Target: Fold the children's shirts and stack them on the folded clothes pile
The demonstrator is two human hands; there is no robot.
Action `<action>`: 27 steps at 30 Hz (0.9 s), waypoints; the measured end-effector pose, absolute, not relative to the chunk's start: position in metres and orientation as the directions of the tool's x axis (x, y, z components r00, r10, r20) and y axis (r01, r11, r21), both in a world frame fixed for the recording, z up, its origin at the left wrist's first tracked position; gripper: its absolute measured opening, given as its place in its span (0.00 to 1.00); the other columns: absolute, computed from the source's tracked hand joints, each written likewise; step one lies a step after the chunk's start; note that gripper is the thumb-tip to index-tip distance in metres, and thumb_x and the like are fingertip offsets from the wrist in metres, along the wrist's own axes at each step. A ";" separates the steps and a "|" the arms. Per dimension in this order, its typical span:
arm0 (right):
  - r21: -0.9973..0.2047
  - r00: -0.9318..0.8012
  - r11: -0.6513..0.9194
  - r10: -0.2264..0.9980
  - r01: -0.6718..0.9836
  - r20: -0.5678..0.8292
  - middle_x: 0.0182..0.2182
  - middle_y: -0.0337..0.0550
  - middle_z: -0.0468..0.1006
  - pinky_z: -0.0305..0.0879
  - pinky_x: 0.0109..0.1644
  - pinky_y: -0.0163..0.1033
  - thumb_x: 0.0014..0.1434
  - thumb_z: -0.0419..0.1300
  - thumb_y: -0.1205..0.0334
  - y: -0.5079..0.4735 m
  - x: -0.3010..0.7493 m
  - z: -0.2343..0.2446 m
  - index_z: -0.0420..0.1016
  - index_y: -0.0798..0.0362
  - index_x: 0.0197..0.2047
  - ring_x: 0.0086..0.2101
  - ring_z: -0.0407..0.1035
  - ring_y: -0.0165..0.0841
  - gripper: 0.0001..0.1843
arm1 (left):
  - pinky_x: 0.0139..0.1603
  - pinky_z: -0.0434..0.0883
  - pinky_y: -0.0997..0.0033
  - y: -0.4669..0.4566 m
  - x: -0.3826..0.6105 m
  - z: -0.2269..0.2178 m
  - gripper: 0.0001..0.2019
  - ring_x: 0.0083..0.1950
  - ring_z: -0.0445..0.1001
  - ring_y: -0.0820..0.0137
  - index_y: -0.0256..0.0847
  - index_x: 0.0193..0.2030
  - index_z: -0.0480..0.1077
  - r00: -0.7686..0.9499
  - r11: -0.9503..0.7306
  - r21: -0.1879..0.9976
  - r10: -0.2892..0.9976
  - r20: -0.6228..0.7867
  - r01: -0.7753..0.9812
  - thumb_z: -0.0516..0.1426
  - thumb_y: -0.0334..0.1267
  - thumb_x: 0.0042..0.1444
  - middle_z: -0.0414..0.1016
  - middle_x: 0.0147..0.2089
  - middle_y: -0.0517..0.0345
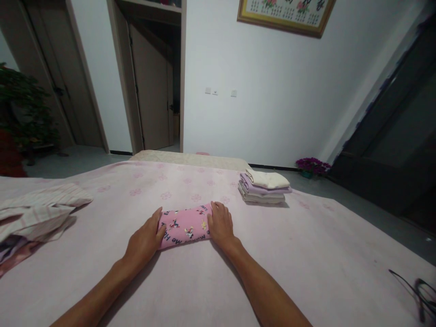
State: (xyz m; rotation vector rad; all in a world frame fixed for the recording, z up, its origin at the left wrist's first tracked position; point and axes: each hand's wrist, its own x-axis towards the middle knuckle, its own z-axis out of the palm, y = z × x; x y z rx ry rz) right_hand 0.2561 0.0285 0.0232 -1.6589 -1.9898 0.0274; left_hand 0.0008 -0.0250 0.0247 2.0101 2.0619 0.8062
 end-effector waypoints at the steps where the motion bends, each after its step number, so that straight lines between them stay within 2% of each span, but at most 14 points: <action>1: -0.319 -0.132 0.282 0.898 0.905 0.420 0.66 0.57 0.65 0.53 0.68 0.52 0.68 0.50 0.62 0.026 0.255 0.025 0.64 0.57 0.68 0.65 0.57 0.46 0.27 | 0.52 0.72 0.54 -0.026 0.003 0.025 0.29 0.55 0.77 0.53 0.34 0.72 0.57 -0.053 -0.082 0.379 0.941 0.333 0.922 0.45 0.43 0.68 0.76 0.57 0.38; 3: -0.275 -0.249 0.394 0.862 0.877 0.442 0.71 0.54 0.57 0.44 0.72 0.52 0.69 0.49 0.60 0.021 0.253 0.027 0.60 0.57 0.71 0.70 0.48 0.45 0.29 | 0.62 0.67 0.49 -0.027 0.006 0.023 0.27 0.64 0.71 0.51 0.33 0.71 0.60 0.058 -0.181 0.222 0.881 0.469 0.958 0.45 0.41 0.68 0.69 0.66 0.37; 5: -0.271 -0.365 0.483 0.847 0.833 0.387 0.72 0.52 0.55 0.40 0.73 0.53 0.71 0.48 0.57 0.017 0.251 0.028 0.58 0.57 0.72 0.71 0.44 0.44 0.29 | 0.70 0.59 0.47 -0.027 0.009 0.017 0.26 0.71 0.63 0.51 0.35 0.69 0.63 0.206 -0.298 0.106 0.836 0.509 0.949 0.47 0.42 0.68 0.65 0.70 0.40; 8: -0.326 -0.443 0.504 0.862 0.800 0.247 0.72 0.53 0.55 0.43 0.73 0.52 0.72 0.46 0.52 0.015 0.252 0.027 0.58 0.57 0.72 0.71 0.46 0.44 0.30 | 0.70 0.59 0.46 -0.027 0.008 0.005 0.30 0.74 0.58 0.51 0.40 0.71 0.61 0.359 -0.406 0.026 0.833 0.420 0.913 0.53 0.49 0.65 0.60 0.74 0.44; 11: -0.359 -0.441 0.480 0.877 0.800 0.189 0.72 0.53 0.54 0.43 0.73 0.53 0.73 0.44 0.50 0.016 0.256 0.027 0.56 0.58 0.73 0.71 0.44 0.44 0.32 | 0.69 0.62 0.45 -0.029 0.004 -0.003 0.35 0.74 0.58 0.51 0.42 0.73 0.57 0.388 -0.415 -0.004 0.847 0.364 0.910 0.57 0.50 0.61 0.55 0.75 0.44; 15: -0.379 -0.424 0.468 0.884 0.799 0.198 0.72 0.52 0.54 0.42 0.73 0.52 0.73 0.43 0.50 0.019 0.258 0.023 0.56 0.58 0.73 0.72 0.44 0.43 0.31 | 0.71 0.60 0.44 -0.034 0.001 -0.004 0.29 0.72 0.62 0.53 0.42 0.70 0.63 0.396 -0.425 -0.040 0.802 0.448 0.904 0.57 0.40 0.61 0.62 0.72 0.46; 19: -0.434 -0.384 0.451 0.893 0.780 0.237 0.71 0.51 0.56 0.44 0.73 0.55 0.72 0.46 0.53 0.018 0.258 0.017 0.60 0.55 0.71 0.71 0.46 0.43 0.29 | 0.69 0.65 0.50 -0.037 0.000 -0.004 0.26 0.67 0.70 0.59 0.44 0.67 0.66 0.453 -0.502 -0.054 0.722 0.523 0.863 0.55 0.32 0.62 0.70 0.68 0.50; 22: -0.530 -0.245 0.423 0.895 0.735 0.373 0.67 0.52 0.65 0.48 0.71 0.56 0.70 0.49 0.58 0.007 0.260 0.021 0.70 0.53 0.65 0.68 0.55 0.43 0.24 | 0.64 0.72 0.54 -0.038 0.000 -0.006 0.22 0.63 0.75 0.61 0.43 0.64 0.70 0.455 -0.534 -0.028 0.691 0.562 0.845 0.54 0.32 0.63 0.74 0.64 0.50; 24: -0.629 -0.129 0.447 0.865 0.635 0.484 0.60 0.51 0.74 0.53 0.69 0.56 0.67 0.51 0.60 -0.010 0.259 0.028 0.76 0.51 0.57 0.62 0.62 0.43 0.20 | 0.61 0.74 0.55 -0.039 0.001 -0.006 0.20 0.60 0.77 0.60 0.43 0.62 0.72 0.427 -0.528 0.011 0.697 0.576 0.849 0.54 0.34 0.64 0.77 0.62 0.50; 26: -0.797 -0.039 0.418 0.894 0.436 0.447 0.51 0.50 0.79 0.63 0.62 0.52 0.64 0.54 0.59 -0.034 0.255 0.037 0.79 0.51 0.50 0.53 0.70 0.41 0.16 | 0.59 0.76 0.55 -0.041 0.003 -0.004 0.19 0.58 0.78 0.60 0.43 0.60 0.73 0.385 -0.509 0.064 0.722 0.574 0.858 0.54 0.34 0.64 0.78 0.60 0.50; 27: -0.899 -0.018 0.325 0.942 0.293 0.334 0.46 0.50 0.80 0.69 0.55 0.49 0.62 0.55 0.58 -0.047 0.252 0.040 0.79 0.51 0.48 0.48 0.73 0.40 0.15 | 0.58 0.76 0.56 -0.042 0.005 -0.001 0.19 0.58 0.79 0.60 0.43 0.60 0.73 0.364 -0.498 0.095 0.738 0.569 0.862 0.53 0.33 0.64 0.78 0.59 0.50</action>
